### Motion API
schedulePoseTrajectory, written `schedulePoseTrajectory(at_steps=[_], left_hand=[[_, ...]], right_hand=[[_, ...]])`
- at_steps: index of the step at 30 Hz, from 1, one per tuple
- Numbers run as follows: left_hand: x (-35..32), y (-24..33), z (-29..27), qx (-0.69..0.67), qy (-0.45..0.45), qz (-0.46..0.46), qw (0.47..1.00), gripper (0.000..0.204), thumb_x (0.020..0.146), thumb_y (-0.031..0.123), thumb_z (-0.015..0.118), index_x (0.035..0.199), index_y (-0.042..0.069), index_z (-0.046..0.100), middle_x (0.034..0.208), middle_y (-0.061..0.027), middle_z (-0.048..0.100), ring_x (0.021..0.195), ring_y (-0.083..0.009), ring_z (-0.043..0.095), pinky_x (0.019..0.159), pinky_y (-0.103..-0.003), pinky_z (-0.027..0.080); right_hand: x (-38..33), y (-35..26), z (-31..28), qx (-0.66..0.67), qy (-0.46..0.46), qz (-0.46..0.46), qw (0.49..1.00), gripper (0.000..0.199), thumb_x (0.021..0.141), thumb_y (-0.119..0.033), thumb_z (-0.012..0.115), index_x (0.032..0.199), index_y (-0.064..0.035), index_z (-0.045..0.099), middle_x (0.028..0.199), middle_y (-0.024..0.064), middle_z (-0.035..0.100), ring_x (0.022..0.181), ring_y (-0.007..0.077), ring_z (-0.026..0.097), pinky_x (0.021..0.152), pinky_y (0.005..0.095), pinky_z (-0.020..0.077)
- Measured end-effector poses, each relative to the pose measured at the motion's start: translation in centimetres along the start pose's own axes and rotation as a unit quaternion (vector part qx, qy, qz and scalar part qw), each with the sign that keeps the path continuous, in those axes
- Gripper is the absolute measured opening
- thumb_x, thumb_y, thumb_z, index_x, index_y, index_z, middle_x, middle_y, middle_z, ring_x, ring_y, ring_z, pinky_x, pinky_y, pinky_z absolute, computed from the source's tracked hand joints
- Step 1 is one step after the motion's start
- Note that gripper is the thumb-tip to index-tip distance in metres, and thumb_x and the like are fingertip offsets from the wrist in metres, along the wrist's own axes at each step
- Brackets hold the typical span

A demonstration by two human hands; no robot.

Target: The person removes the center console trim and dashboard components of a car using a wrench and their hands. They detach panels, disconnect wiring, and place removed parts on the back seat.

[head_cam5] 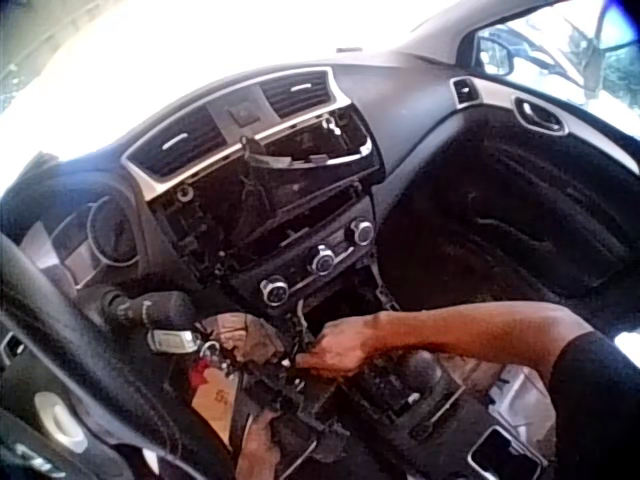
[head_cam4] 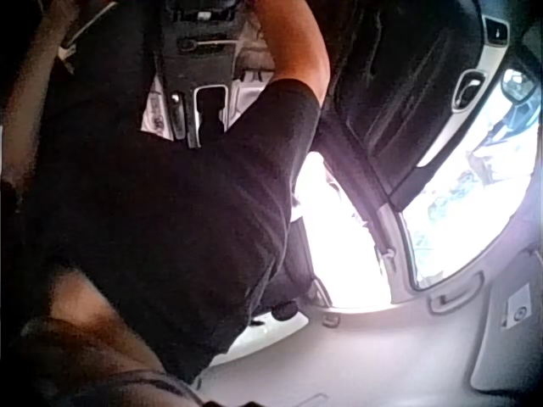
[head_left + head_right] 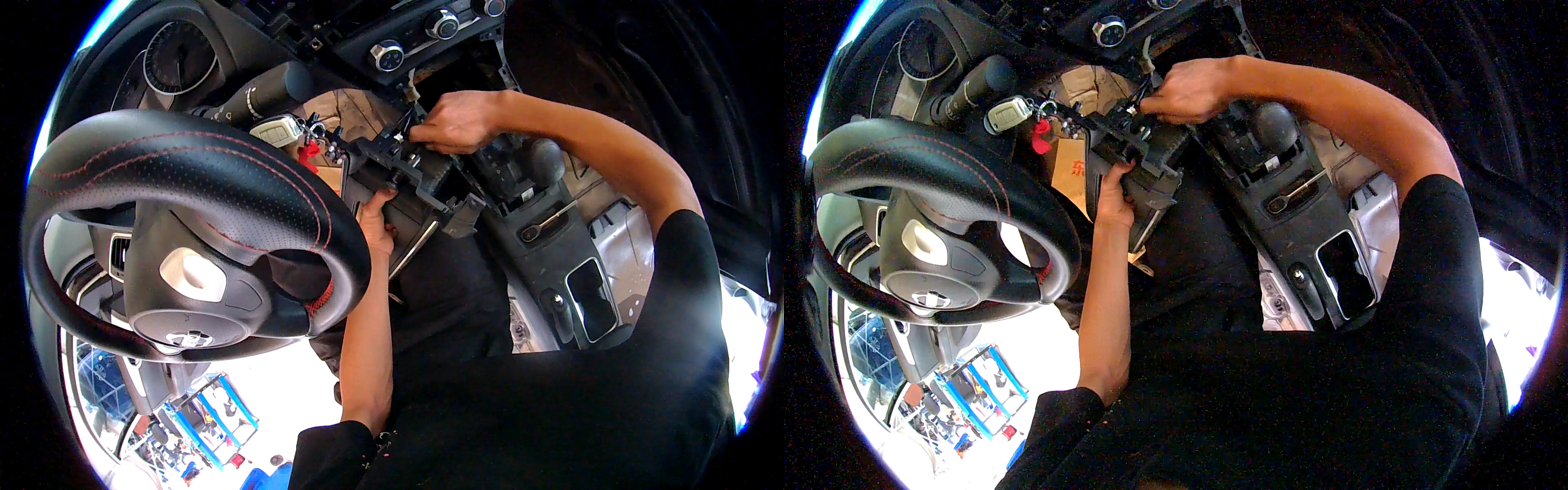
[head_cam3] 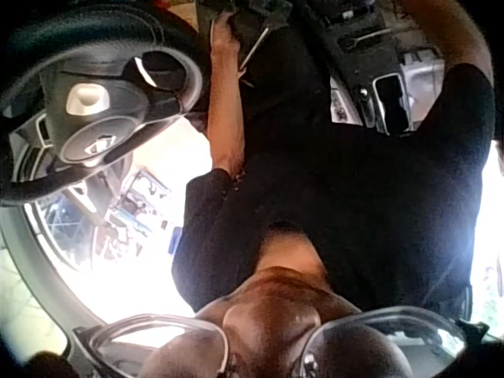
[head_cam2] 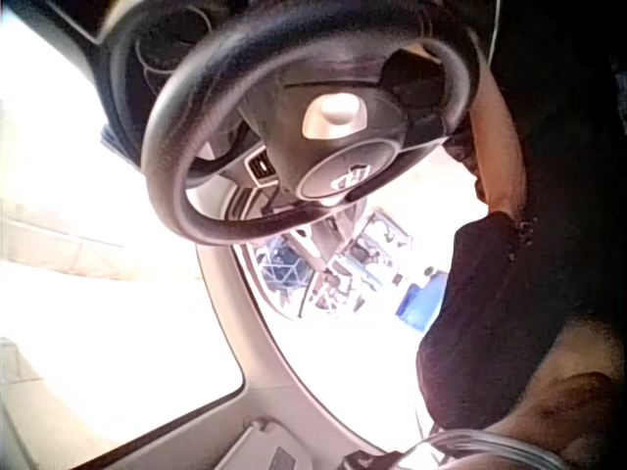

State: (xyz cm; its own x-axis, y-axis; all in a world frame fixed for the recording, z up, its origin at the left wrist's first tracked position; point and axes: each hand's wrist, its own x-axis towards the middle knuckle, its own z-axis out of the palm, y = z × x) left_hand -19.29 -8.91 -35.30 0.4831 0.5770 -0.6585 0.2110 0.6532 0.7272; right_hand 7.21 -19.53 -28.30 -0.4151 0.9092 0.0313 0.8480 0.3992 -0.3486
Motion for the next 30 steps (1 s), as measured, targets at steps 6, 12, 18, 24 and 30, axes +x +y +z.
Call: schedulePoseTrajectory(at_steps=[6,12,18,24,30], left_hand=[[0.4,-0.2,-1.1,0.035,0.016,0.005,0.999,0.04,0.075,0.03,0.079,0.107,0.012,0.063,0.089,-0.0007,0.064,0.067,-0.014,0.058,0.05,-0.028,0.039],[0.6,-1.5,-0.7,0.202,0.176,0.361,0.893,0.045,0.094,0.045,0.064,0.09,0.0,0.062,0.07,-0.0017,0.055,0.054,-0.0095,0.047,0.046,-0.028,0.034],[-2.4,2.6,4.4,0.187,0.074,0.149,0.968,0.052,0.094,0.048,0.062,0.108,-0.003,0.063,0.099,-0.01,0.062,0.089,-0.0213,0.056,0.082,-0.032,0.041],[-3.8,5.5,6.4,0.102,-0.027,0.032,0.994,0.046,0.086,0.039,0.071,0.107,-0.001,0.067,0.096,-0.0072,0.067,0.08,-0.0159,0.063,0.065,-0.03,0.05],[-3.4,5.3,6.3,0.045,-0.048,0.035,0.997,0.031,0.084,0.022,0.072,0.103,-0.001,0.067,0.093,-0.0061,0.067,0.075,-0.0157,0.063,0.066,-0.029,0.051]], right_hand=[[0.1,0.3,0.3,0.004,0.011,-0.014,1.0,0.023,0.097,-0.024,0.052,0.107,-0.004,0.044,0.077,0.0203,0.063,0.076,0.0431,0.062,0.064,0.0536,0.0487],[0.5,0.5,1.1,0.001,0.029,-0.024,0.999,0.025,0.094,-0.024,0.054,0.106,-0.0044,0.045,0.077,0.0191,0.063,0.076,0.0426,0.063,0.064,0.0529,0.0489],[0.3,0.4,1.7,-0.024,0.053,-0.01,0.998,0.024,0.093,-0.024,0.055,0.103,-0.0045,0.046,0.076,0.0186,0.063,0.075,0.0419,0.063,0.063,0.0526,0.0505],[0.5,0.2,1.7,-0.019,0.076,-0.021,0.997,0.025,0.092,-0.025,0.056,0.102,-0.0046,0.046,0.074,0.0174,0.063,0.069,0.0416,0.063,0.059,0.0521,0.0502],[0.6,0.3,1.8,-0.018,0.08,-0.015,0.997,0.025,0.09,-0.024,0.057,0.1,-0.0047,0.046,0.073,0.0174,0.063,0.067,0.042,0.062,0.057,0.0518,0.0499]])
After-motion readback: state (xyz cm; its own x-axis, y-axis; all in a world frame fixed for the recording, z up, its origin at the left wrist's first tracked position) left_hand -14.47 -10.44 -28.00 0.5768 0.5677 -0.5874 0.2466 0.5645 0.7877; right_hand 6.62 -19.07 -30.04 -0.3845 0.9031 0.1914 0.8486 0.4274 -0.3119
